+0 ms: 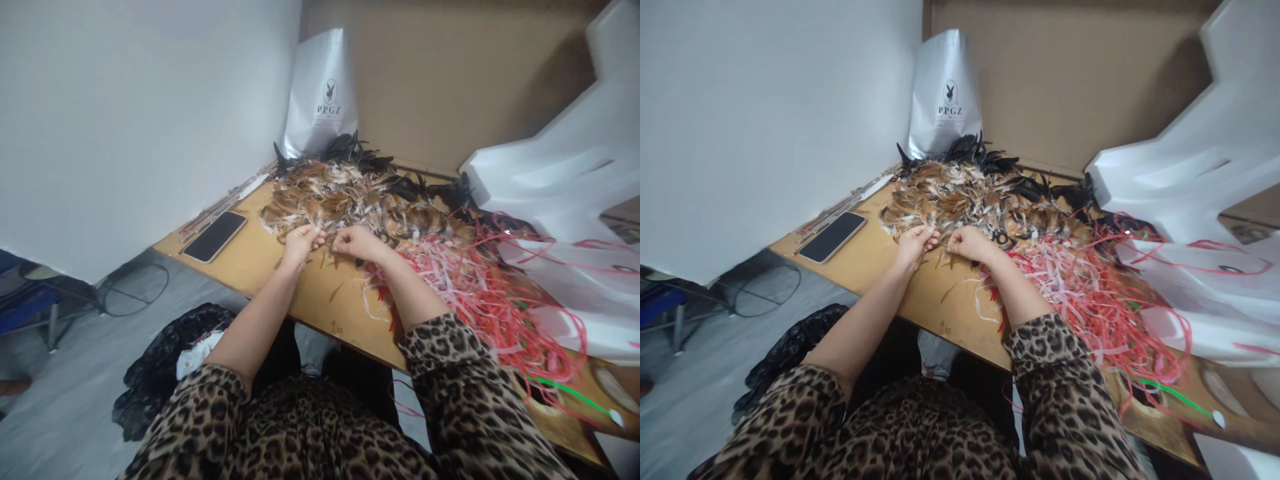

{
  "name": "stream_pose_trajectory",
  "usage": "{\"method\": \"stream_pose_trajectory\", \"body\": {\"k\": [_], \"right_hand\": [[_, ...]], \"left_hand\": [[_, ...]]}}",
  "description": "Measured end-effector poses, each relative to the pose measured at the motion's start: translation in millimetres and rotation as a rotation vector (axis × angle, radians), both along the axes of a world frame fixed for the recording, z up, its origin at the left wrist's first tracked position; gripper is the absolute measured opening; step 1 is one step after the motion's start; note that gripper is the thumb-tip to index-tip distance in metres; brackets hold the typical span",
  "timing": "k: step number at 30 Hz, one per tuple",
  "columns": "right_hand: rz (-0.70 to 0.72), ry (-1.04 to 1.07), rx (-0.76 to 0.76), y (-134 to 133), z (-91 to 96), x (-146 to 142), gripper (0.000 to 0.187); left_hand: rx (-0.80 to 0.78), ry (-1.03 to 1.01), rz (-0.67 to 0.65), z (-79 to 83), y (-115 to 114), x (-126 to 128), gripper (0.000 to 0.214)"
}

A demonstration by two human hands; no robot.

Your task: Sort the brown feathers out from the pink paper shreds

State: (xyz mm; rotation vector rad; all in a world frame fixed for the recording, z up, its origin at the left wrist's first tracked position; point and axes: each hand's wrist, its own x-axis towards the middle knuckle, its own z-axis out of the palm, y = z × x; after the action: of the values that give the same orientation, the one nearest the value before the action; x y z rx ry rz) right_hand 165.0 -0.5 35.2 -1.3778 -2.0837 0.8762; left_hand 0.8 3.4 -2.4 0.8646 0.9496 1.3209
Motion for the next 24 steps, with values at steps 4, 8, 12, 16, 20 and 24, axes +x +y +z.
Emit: {"method": "stream_pose_trajectory", "body": {"k": [4,8,12,16,20,24], "right_hand": [[-0.12,-0.351,0.168,-7.6,1.4,-8.0,0.008],[-0.149,-0.446,0.192,-10.1,-1.7,-12.8,0.009],[-0.198,-0.178,0.143,-2.7,-3.5,-7.6,0.008],[-0.318,0.366,-0.145,3.8,2.2,-3.5,0.014],[-0.357,0.671,-0.247,5.6,5.1,-5.2,0.025],[-0.344,0.767,-0.262,5.3,1.9,-9.6,0.027]], "left_hand": [[0.002,-0.026,-0.003,-1.8,0.9,0.3,0.022],[0.01,-0.041,-0.008,-1.9,0.6,0.5,0.022],[-0.002,-0.124,-0.033,0.0,0.1,-0.3,0.019],[-0.081,-0.207,-0.083,1.3,0.4,-1.4,0.018],[-0.116,-0.219,-0.201,0.5,-0.2,-0.9,0.02],[-0.093,-0.194,-0.27,-1.3,-1.8,1.4,0.023]]}}
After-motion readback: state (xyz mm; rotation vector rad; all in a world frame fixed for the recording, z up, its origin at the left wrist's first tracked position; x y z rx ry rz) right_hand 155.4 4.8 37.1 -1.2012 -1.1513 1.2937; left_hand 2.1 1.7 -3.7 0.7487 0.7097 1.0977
